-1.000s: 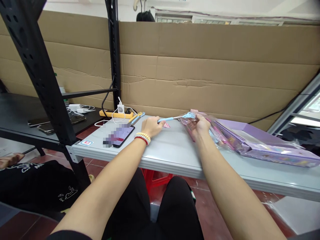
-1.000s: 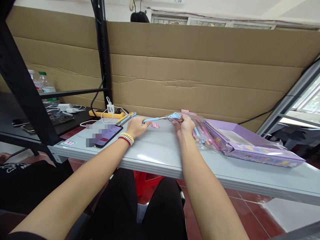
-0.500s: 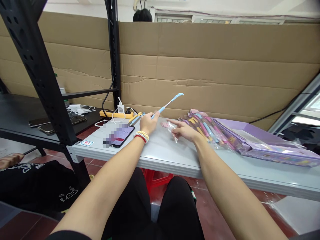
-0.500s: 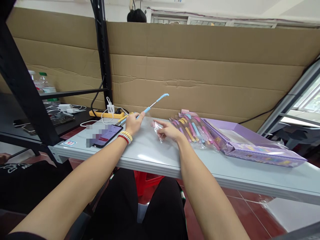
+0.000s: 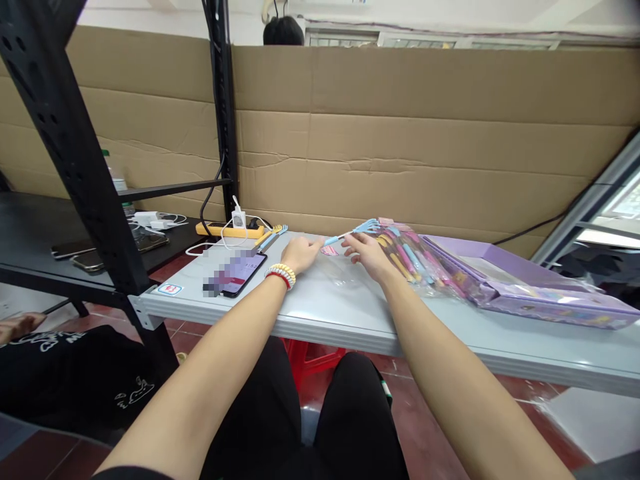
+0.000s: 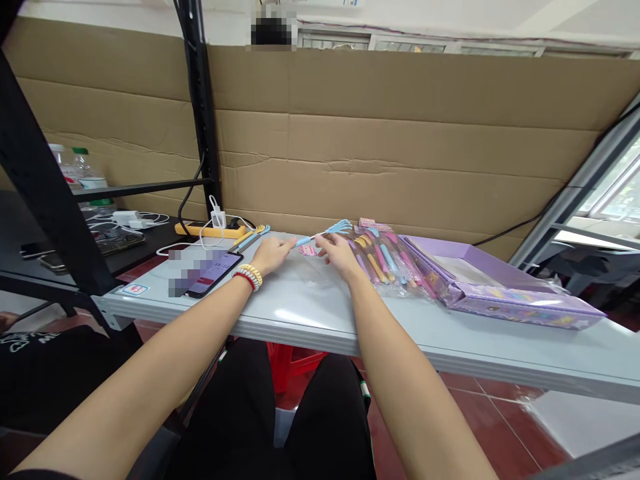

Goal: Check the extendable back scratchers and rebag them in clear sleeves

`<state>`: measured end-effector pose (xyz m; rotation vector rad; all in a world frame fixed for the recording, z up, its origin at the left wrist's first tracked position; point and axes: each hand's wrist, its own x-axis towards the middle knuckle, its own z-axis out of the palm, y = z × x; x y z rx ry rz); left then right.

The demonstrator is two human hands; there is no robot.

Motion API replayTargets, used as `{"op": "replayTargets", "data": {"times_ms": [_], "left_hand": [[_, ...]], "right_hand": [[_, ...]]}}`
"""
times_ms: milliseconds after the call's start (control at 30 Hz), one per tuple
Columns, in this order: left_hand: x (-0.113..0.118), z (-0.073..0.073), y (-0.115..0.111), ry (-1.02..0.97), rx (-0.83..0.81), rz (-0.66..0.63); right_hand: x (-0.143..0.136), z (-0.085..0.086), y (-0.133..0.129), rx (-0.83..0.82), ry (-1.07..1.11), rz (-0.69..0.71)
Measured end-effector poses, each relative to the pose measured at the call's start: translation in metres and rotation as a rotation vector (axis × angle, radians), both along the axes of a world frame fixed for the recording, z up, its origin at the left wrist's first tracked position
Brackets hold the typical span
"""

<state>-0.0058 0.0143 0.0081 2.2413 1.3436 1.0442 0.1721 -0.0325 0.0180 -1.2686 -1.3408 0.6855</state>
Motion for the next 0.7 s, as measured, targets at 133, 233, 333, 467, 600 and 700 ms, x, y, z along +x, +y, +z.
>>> {"op": "replayTargets", "data": {"times_ms": [133, 233, 333, 467, 600, 700], "left_hand": [[-0.001, 0.0, -0.001, 0.046, -0.005, 0.001], [-0.002, 0.0, -0.005, 0.116, 0.033, -0.006], [-0.002, 0.001, -0.011, 0.19, 0.116, -0.024], [0.0, 0.0, -0.015, 0.332, 0.277, -0.036], [0.001, -0.001, -0.018, 0.36, 0.406, -0.063], [0.002, -0.001, -0.02, 0.366, 0.451, -0.099]], "right_hand": [[0.011, 0.003, 0.004, 0.078, 0.381, 0.039], [0.018, 0.001, 0.008, 0.151, 0.396, -0.067], [0.018, -0.002, 0.01, 0.178, 0.3, -0.111], [0.009, -0.002, 0.009, 0.18, 0.283, -0.04], [0.005, 0.0, 0.002, 0.145, 0.263, 0.057], [0.002, 0.001, -0.002, 0.088, 0.213, 0.136]]}}
